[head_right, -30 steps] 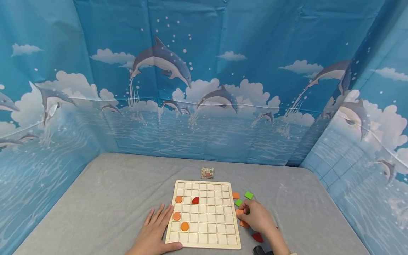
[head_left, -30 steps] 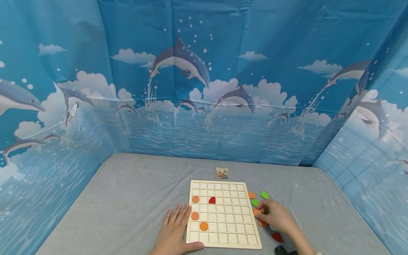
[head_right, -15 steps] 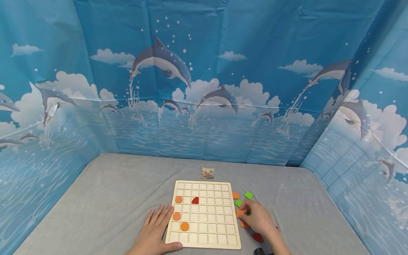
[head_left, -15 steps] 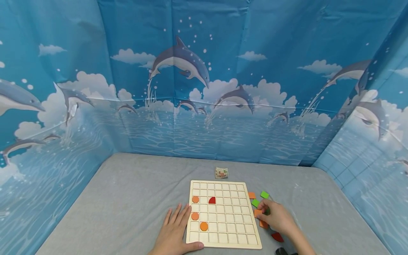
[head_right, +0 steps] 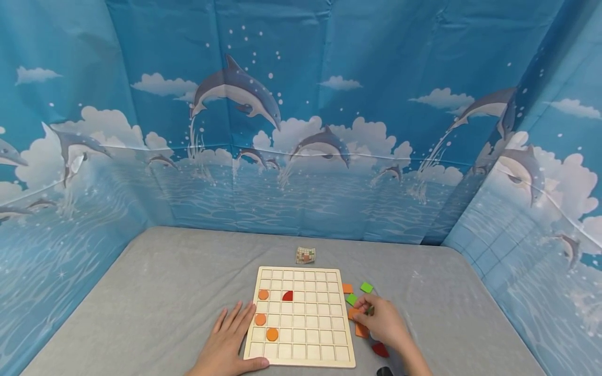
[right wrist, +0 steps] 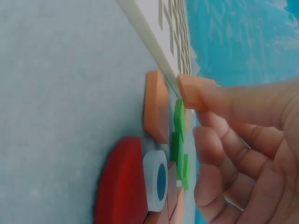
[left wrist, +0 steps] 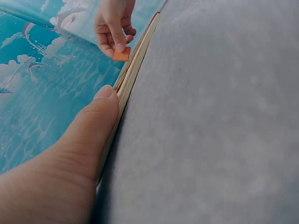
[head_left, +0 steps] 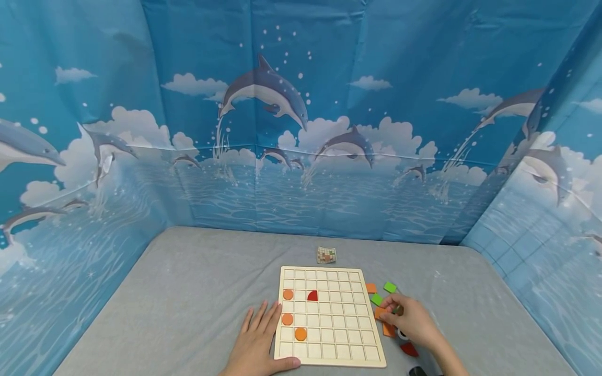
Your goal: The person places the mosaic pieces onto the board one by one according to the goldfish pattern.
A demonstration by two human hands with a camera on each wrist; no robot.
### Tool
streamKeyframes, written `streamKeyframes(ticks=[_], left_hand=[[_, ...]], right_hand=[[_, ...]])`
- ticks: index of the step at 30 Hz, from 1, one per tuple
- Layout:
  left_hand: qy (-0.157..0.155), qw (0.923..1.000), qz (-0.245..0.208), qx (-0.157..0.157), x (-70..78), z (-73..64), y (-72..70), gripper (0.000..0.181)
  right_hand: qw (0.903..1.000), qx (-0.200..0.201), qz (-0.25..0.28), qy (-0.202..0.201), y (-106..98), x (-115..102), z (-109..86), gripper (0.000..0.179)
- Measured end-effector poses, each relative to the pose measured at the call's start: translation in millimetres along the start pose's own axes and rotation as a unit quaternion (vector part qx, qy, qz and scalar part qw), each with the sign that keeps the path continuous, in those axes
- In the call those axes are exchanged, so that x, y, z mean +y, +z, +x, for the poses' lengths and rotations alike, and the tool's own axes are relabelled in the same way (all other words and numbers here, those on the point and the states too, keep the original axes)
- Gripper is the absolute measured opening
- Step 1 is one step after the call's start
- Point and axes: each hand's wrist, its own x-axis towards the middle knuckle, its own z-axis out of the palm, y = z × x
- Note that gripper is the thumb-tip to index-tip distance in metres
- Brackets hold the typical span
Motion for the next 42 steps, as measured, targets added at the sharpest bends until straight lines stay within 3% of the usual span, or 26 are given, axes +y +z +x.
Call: streamKeyframes(ticks=[12,19,25,33,42], left_hand=[[0.001,1.0,0.006,0.005,-0.9,0.3,1.9,0.117],[0.002,1.0,0.004,0.006,-1.9,0.3,1.8,0.117],[0.002,1.0,0.005,0.004,-2.8,0.8,2.6,0.116],[-0.003,1.0,-0.001,-0.001,-1.9,0.7,0.7,0.117],[-0.006,0.9999,-0.002,-0.009,0.0,0.8,-1.4,0.117]], right_hand=[[0.9994,-0.017,0.028,0.002,1.3,-12.0,-1.6,0.008],[0.9957,-0.035,0.055,-0.066,8.2,-19.4,1.5,0.011],[0.9836,-0.084,0.088,-0.133,18.6,-24.4,8.9,0.012],[0.9761,-0.101,0.096,-0.167,30.9,-39.4,10.9,0.01],[0.973,-0.112,0.093,-0.179,52.1,-61.9,16.5,0.005]])
